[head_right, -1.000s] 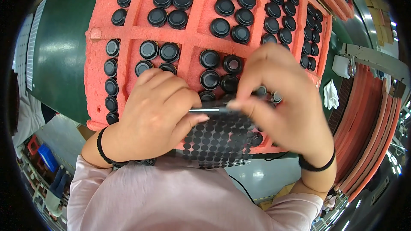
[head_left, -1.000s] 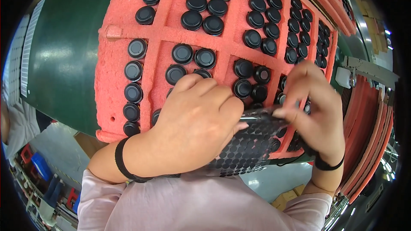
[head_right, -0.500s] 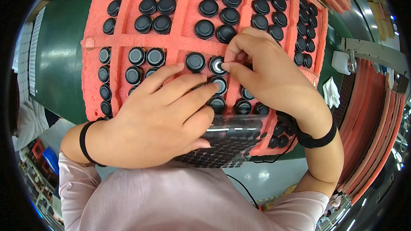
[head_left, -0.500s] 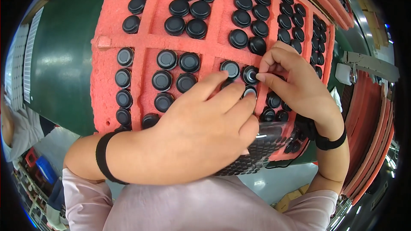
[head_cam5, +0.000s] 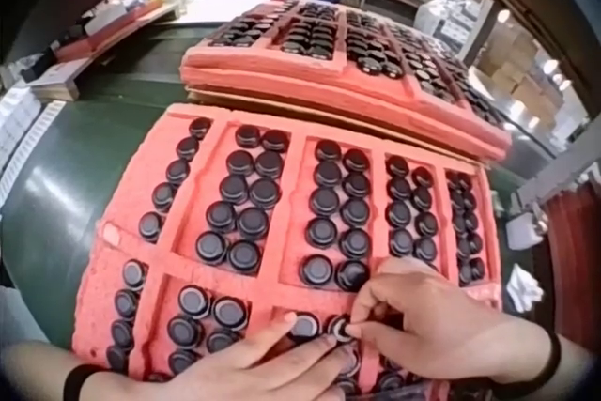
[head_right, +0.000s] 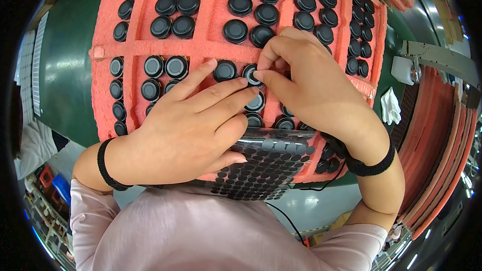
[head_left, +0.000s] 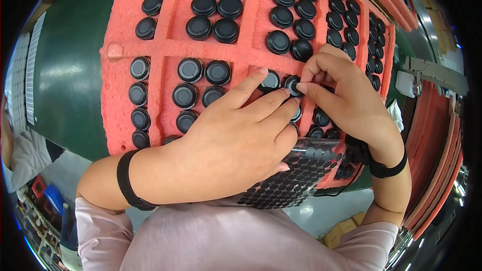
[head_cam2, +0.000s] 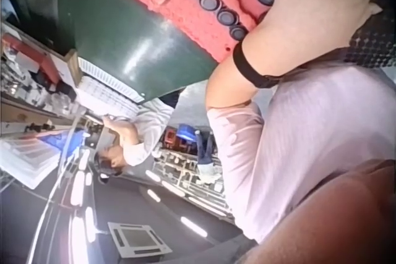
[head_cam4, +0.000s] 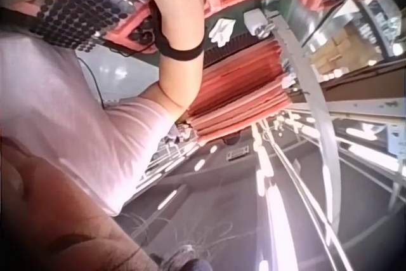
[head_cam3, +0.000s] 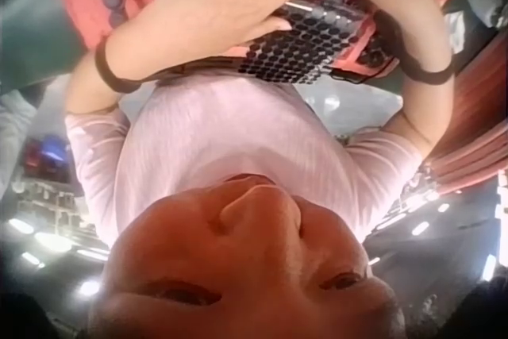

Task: The person peels small circular stickers from a sheet and applies them to the center of black circular components held in a pink foam tray.

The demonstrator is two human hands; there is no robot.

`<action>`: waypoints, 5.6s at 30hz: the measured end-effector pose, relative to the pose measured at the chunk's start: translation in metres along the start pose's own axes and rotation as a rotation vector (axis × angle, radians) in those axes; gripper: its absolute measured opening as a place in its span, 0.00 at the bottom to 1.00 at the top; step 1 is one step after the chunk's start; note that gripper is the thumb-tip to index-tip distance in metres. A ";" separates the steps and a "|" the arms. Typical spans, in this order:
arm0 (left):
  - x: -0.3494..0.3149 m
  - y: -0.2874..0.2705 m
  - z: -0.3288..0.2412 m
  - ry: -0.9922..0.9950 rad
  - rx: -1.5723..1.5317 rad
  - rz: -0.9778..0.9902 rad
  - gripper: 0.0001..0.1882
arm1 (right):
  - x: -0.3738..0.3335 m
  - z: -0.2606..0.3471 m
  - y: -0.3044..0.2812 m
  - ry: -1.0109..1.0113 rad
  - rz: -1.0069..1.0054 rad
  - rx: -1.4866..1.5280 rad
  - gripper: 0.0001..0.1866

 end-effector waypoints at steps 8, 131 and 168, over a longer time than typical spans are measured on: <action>0.000 0.000 0.000 -0.005 0.006 -0.009 0.25 | 0.000 0.002 0.000 -0.003 -0.014 -0.029 0.02; 0.080 0.038 -0.114 0.328 0.041 0.053 0.18 | -0.155 -0.082 -0.053 0.143 -0.256 0.199 0.06; 0.077 0.054 -0.100 0.292 -0.013 0.050 0.17 | -0.150 -0.072 -0.047 0.085 -0.335 -0.090 0.05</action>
Point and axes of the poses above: each hand's wrist, its own x-axis towards the middle knuckle, its own y-axis out of the palm, z = x × y, the point moved 9 cm from there along x, towards the middle knuckle, and after that the axes turned 7 degrees about x, right-handed, at the moved point
